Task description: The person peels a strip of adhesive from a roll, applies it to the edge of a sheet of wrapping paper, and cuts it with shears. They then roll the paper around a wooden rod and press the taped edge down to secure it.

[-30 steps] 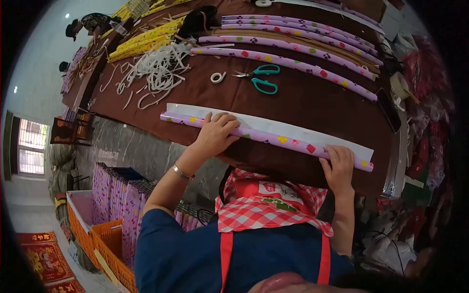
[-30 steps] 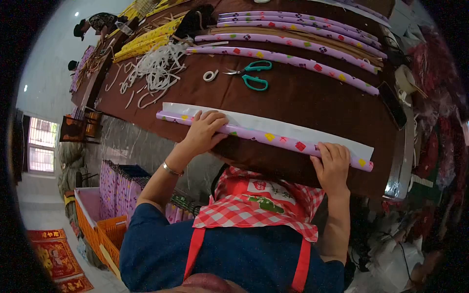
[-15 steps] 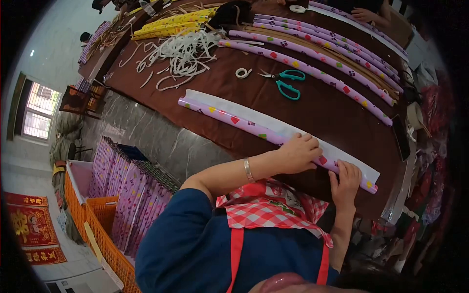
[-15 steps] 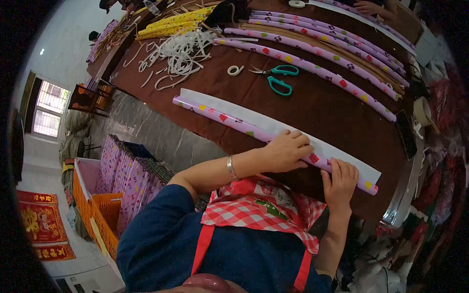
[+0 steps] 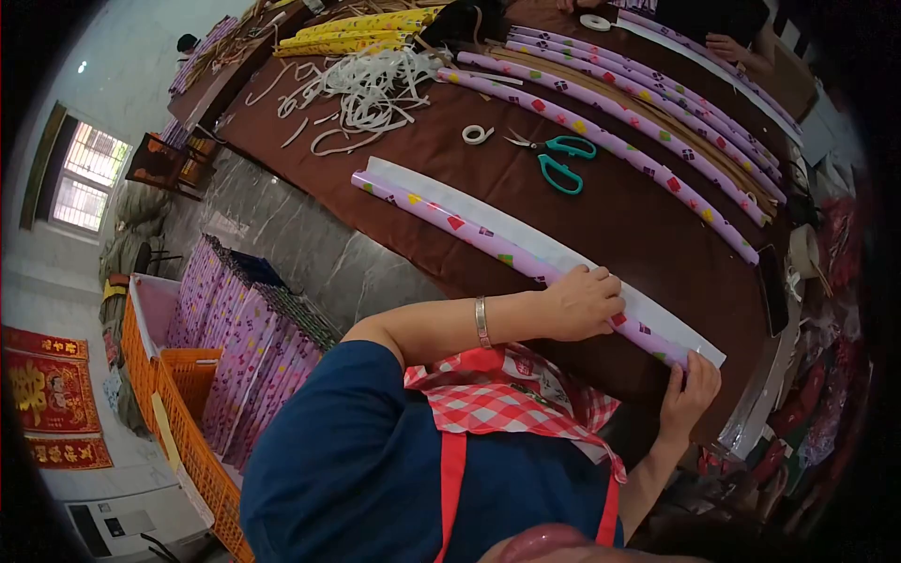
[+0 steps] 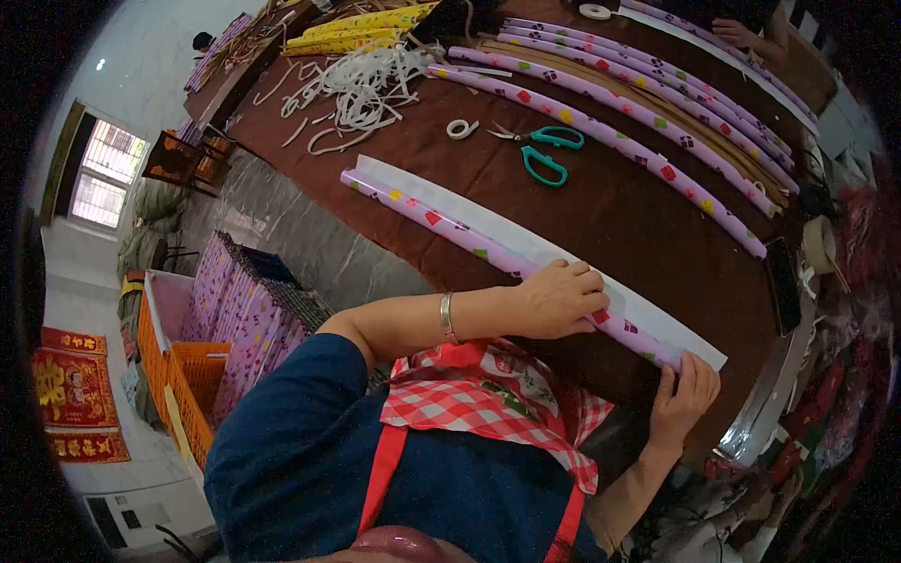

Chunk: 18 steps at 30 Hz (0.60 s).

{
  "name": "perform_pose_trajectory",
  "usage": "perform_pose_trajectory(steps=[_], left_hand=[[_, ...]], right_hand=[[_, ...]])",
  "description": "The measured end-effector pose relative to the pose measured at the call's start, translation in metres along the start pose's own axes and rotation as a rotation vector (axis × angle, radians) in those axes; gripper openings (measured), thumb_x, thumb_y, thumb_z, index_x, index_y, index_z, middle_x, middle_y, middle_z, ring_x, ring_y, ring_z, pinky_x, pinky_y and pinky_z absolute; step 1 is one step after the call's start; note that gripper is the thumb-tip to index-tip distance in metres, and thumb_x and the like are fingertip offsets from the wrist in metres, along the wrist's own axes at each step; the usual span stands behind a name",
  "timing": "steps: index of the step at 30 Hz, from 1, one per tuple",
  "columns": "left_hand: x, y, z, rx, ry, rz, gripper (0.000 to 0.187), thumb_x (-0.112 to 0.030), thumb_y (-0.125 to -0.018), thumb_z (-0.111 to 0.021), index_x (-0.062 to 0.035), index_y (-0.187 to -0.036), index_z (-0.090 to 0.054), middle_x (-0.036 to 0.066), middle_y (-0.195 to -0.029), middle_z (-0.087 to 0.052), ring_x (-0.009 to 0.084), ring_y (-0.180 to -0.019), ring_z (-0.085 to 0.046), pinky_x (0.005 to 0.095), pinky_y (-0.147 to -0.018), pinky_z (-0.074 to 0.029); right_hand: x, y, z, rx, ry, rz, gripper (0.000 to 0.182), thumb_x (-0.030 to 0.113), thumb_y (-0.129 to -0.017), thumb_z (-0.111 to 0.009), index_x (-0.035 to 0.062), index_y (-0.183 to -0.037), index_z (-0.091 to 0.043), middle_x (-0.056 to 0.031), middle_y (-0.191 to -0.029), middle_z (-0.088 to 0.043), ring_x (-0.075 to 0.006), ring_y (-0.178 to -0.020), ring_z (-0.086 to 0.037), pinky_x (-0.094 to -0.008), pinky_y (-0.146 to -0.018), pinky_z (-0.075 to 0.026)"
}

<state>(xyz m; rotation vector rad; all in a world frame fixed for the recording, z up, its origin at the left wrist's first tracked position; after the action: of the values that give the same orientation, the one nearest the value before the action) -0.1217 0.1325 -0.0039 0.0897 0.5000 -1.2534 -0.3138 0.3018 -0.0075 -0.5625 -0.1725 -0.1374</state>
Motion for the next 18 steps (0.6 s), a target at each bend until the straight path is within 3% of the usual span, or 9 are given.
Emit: perform_pose_trajectory(steps=[8,12,18], left_hand=[[-0.019,-0.020,-0.014,0.033,-0.025,-0.096,0.037,-0.028,-0.077,-0.076,-0.0119,-0.107,-0.061,0.008,-0.105,-0.057,0.0283,-0.101,-0.057,0.0437,-0.080,-0.048],[-0.008,-0.017,0.003,0.134,-0.021,-0.018,0.037,-0.023,-0.077,-0.074,-0.0121,-0.111,-0.062,0.009,-0.106,-0.060,0.0305,-0.100,-0.058,0.0457,-0.080,-0.048],[-0.016,-0.014,0.010,0.045,-0.069,-0.113,0.039,-0.018,-0.079,-0.072,-0.0093,-0.115,-0.061,0.008,-0.105,-0.060,0.0287,-0.098,-0.058,0.0444,-0.078,-0.047]], right_hand=[[0.004,-0.001,-0.001,-0.007,-0.019,-0.005,0.026,0.018,-0.091,-0.065,0.0007,-0.111,-0.064,-0.0132,-0.109,-0.062,-0.0321,-0.104,-0.056,-0.0466,-0.098,-0.038],[0.018,-0.006,0.002,-0.042,0.005,-0.135,0.027,0.017,-0.084,-0.072,0.0053,-0.108,-0.065,-0.0095,-0.110,-0.061,-0.0311,-0.108,-0.056,-0.0539,-0.105,-0.033],[0.021,0.001,0.002,-0.070,-0.049,-0.161,0.033,0.021,-0.081,-0.074,0.0097,-0.110,-0.065,-0.0059,-0.111,-0.059,-0.0257,-0.110,-0.054,-0.0511,-0.108,-0.029]])
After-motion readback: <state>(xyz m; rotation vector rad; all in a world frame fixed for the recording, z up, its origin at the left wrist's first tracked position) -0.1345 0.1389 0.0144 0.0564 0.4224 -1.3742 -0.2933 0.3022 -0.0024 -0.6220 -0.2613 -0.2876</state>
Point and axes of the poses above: each hand's wrist, its own y-axis away from the middle knuckle, its own z-axis out of the back of the hand, x = y × z, the point moved 5 cm from there along -y, towards the middle knuckle
